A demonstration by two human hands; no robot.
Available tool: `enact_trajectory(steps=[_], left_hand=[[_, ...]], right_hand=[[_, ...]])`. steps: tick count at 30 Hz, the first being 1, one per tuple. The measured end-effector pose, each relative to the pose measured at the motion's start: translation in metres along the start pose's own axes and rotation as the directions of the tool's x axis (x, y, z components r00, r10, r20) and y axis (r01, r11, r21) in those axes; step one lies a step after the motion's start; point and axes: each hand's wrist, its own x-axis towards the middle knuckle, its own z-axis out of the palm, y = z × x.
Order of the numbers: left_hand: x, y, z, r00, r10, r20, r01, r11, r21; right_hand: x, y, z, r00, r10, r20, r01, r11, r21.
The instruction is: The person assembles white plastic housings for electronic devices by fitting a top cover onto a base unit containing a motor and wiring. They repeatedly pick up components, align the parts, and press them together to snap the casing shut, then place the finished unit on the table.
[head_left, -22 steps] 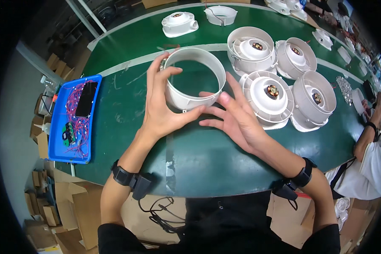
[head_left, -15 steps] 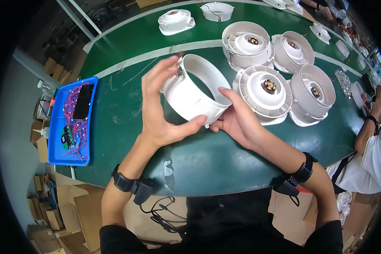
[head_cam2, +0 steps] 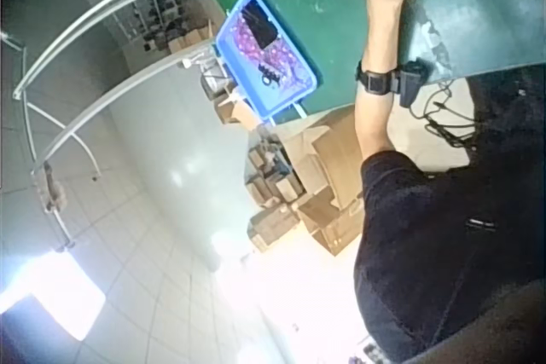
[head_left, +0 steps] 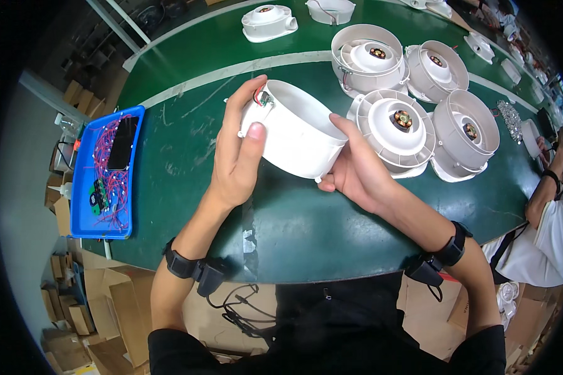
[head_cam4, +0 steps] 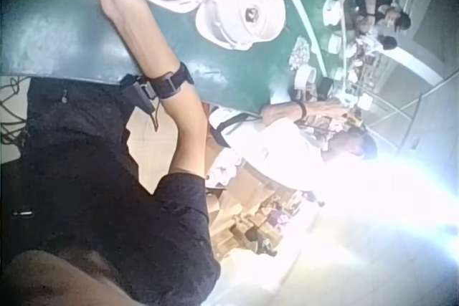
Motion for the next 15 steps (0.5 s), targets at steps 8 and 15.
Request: enact_trajectory(steps=[8, 15], left_hand=[[0.002, -0.015, -0.002, 0.995, -0.101, 0.007, 0.101, 0.974, -0.201], [0.008, -0.033, -0.019, 0.904, -0.357, 0.235, 0.425, 0.798, -0.426]], right_hand=[[0.001, 0.002, -0.005, 1.0, -0.004, 0.015, 0.004, 1.0, 0.0], [-0.002, 0.007, 0.011, 0.943, -0.32, -0.087, 0.289, 0.921, -0.261]])
